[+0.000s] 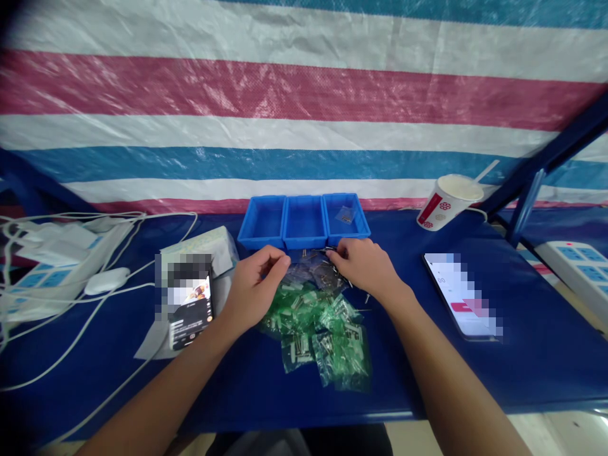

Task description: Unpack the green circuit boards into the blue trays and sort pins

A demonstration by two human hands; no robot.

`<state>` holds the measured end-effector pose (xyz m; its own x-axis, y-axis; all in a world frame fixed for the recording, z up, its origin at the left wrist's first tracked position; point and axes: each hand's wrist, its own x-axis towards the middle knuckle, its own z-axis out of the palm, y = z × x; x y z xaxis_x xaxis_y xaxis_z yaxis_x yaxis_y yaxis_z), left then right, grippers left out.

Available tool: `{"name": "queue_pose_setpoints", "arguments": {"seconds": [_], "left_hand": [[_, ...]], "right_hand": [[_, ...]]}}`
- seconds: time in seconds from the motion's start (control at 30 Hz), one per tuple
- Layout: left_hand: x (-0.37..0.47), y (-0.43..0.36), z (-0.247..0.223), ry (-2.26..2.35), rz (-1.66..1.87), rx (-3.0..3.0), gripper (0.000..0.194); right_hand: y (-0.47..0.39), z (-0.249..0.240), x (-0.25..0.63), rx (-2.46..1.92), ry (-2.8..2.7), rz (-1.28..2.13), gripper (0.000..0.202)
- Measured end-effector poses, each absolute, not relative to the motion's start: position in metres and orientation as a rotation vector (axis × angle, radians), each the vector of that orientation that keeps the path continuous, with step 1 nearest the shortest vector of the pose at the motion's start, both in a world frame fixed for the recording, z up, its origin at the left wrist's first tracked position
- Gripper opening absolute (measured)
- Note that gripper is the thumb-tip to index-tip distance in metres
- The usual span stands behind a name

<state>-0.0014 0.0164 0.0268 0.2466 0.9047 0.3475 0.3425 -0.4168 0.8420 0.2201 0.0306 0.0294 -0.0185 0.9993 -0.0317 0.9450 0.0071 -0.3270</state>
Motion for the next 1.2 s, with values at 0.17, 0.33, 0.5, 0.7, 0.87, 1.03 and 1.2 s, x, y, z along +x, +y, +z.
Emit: {"name": "queue_pose_setpoints", "arguments": {"seconds": [0.17,0.33,0.5,0.7,0.87,1.03,1.2], "left_hand": [[-0.002,0.016,0.027,1.144,1.141,1.911,0.024],[-0.002,0.016,0.027,1.155,1.135,1.902,0.024],[-0.002,0.016,0.028,1.181,1.114,1.921,0.024],[-0.001,0.016,0.028,1.158,1.133,2.006,0.021],[-0.002,0.017,0.026,1.098,1.1,2.133,0.013],[-0.004,0.017,0.021,1.041,1.022,2.221,0.015],[-0.004,0.015,0.021,1.014,0.961,2.255,0.021]], "right_hand": [[0.032,0.026,0.223,-1.986,-2.053,0.36,0.039],[0.033,0.023,0.226,-1.908,-1.975,0.33,0.042],[0.03,0.026,0.223,-1.718,-1.799,0.143,0.045],[0.021,0.03,0.206,-1.388,-1.619,0.372,0.046],[0.01,0.03,0.186,-1.145,-1.557,0.74,0.046],[0.005,0.03,0.177,-1.006,-1.515,0.89,0.044],[0.005,0.03,0.178,-0.967,-1.453,0.91,0.043]]}}
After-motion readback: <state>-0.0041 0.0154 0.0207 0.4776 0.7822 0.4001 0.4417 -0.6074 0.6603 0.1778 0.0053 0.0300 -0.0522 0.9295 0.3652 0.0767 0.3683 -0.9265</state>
